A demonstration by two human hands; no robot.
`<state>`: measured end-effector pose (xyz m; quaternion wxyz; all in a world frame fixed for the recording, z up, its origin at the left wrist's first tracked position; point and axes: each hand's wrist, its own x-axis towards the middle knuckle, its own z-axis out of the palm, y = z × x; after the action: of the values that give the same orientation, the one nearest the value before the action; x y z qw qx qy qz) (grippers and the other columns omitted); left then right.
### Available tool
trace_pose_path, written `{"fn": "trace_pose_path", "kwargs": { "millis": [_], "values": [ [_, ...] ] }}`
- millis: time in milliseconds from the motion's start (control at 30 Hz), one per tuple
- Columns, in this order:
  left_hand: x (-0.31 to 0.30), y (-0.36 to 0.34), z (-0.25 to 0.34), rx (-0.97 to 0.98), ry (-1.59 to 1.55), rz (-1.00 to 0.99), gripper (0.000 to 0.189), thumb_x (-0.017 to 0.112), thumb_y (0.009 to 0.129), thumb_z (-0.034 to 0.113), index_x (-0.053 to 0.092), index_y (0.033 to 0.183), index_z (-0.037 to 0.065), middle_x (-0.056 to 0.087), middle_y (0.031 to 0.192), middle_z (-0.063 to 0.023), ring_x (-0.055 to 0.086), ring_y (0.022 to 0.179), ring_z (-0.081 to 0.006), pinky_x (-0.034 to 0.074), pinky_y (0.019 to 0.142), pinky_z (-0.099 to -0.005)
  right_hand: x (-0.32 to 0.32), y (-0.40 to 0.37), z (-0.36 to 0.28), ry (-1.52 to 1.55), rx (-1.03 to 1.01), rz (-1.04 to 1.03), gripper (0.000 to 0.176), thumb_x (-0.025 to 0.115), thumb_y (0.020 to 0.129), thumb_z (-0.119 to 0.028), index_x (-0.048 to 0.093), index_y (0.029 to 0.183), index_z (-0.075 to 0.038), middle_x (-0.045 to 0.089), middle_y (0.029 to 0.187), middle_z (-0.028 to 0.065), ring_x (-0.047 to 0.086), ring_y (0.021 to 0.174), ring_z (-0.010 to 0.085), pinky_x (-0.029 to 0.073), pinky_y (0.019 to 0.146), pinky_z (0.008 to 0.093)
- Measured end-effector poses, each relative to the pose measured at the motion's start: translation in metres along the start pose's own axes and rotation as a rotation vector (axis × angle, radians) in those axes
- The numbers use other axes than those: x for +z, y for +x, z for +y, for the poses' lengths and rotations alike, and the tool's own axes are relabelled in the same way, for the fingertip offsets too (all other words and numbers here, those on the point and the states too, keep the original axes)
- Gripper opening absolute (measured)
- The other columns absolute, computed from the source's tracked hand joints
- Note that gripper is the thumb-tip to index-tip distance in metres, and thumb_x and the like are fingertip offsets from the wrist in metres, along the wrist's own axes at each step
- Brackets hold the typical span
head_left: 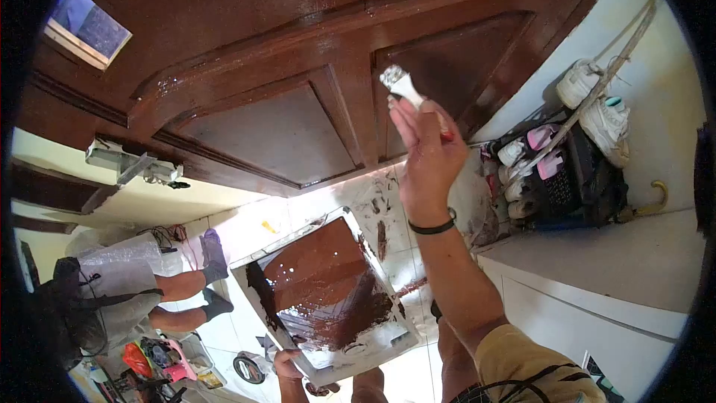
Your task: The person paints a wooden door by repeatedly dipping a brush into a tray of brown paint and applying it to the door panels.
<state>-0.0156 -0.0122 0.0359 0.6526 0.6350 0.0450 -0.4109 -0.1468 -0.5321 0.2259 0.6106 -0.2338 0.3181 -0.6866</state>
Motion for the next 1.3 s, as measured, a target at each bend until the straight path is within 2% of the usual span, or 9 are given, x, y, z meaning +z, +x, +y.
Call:
{"fn": "trace_pose_path", "kwargs": {
  "millis": [100,200,367,467,733,833,1000,1133,1300],
  "values": [
    [0.017,-0.005,0.015,-0.197,-0.16,0.018,0.018,0.06,0.064,0.014,0.068,0.073,0.0,0.071,0.089,-0.0143,0.066,0.088,-0.0303,0.053,0.086,-0.0412,-0.021,-0.022,-0.023,-0.434,-0.199,-0.133,0.028,0.056,0.1,-0.009,0.057,0.119,0.012,0.071,0.102,0.0213,0.071,0.093,0.0233,0.058,0.084,0.0319],
    [0.026,-0.004,0.013,-0.245,-0.235,-0.028,0.041,0.057,0.061,0.01,0.064,0.099,-0.002,0.068,0.098,-0.0132,0.064,0.092,-0.0279,0.051,0.087,-0.0395,-0.021,-0.055,-0.089,-0.982,-0.543,-0.526,0.029,0.062,0.092,-0.004,0.063,0.12,0.002,0.072,0.095,0.0133,0.07,0.08,0.0156,0.056,0.068,0.0296],
    [0.009,-0.014,0.002,-0.289,-0.194,-0.048,0.049,0.057,0.062,0.009,0.06,0.11,-0.004,0.066,0.099,-0.0137,0.064,0.09,-0.0274,0.052,0.084,-0.0387,0.01,-0.077,-0.142,-0.823,-0.532,-1.26,0.02,0.075,0.082,-0.01,0.066,0.097,0.001,0.067,0.079,0.0128,0.066,0.064,0.0267,0.053,0.054,0.0323],
    [0.022,-0.021,0.001,-0.294,-0.2,-0.053,0.048,0.057,0.063,0.009,0.06,0.109,-0.004,0.067,0.099,-0.014,0.064,0.089,-0.0278,0.053,0.084,-0.039,0.015,-0.089,-0.142,-0.704,-0.322,-1.31,0.025,0.076,0.079,-0.019,0.066,0.096,-0.004,0.062,0.077,0.0088,0.062,0.064,0.0242,0.048,0.053,0.0326],
    [0.017,-0.057,-0.002,-0.311,-0.154,0.002,0.047,0.058,0.064,0.009,0.06,0.109,-0.004,0.067,0.099,-0.0147,0.065,0.088,-0.0288,0.053,0.084,-0.0399,-0.013,-0.109,-0.11,-0.525,-0.362,-1.262,0.022,0.071,0.081,-0.033,0.067,0.088,-0.012,0.052,0.074,0.0034,0.054,0.06,0.0221,0.039,0.049,0.0365],
    [0.015,-0.062,0.001,-0.307,-0.136,0.016,0.046,0.058,0.065,0.009,0.061,0.109,-0.004,0.067,0.099,-0.015,0.065,0.088,-0.0291,0.053,0.085,-0.0403,-0.02,-0.108,-0.101,-0.484,-0.052,-1.297,0.012,0.07,0.082,-0.028,0.068,0.087,-0.018,0.053,0.074,0.003,0.055,0.055,0.0208,0.039,0.045,0.0358],
    [0.015,-0.065,0.005,-0.318,-0.105,0.02,0.045,0.058,0.066,0.009,0.061,0.108,-0.004,0.067,0.098,-0.0154,0.065,0.087,-0.0297,0.054,0.085,-0.0408,-0.018,-0.099,-0.106,-0.42,-0.453,-1.203,0.023,0.072,0.083,-0.033,0.069,0.091,-0.012,0.055,0.072,0.0035,0.057,0.051,0.0207,0.04,0.043,0.0336],
    [0.021,-0.06,0.007,-0.309,-0.097,0.009,0.044,0.059,0.066,0.01,0.061,0.108,-0.004,0.067,0.098,-0.0158,0.065,0.086,-0.0302,0.054,0.085,-0.0413,-0.042,-0.09,-0.088,-0.269,-0.205,-1.297,0.028,0.073,0.083,-0.033,0.07,0.096,-0.008,0.057,0.071,0.0043,0.059,0.054,0.0211,0.043,0.045,0.0346],
    [0.043,-0.037,0.0,-0.326,-0.121,-0.036,0.043,0.059,0.067,0.01,0.061,0.108,-0.005,0.067,0.098,-0.0163,0.066,0.085,-0.0309,0.054,0.085,-0.0419,-0.055,-0.118,-0.095,-0.675,0.02,-1.159,0.029,0.08,0.078,-0.019,0.068,0.101,-0.006,0.063,0.073,0.0062,0.064,0.062,0.0191,0.05,0.051,0.0297]
  ]
}}
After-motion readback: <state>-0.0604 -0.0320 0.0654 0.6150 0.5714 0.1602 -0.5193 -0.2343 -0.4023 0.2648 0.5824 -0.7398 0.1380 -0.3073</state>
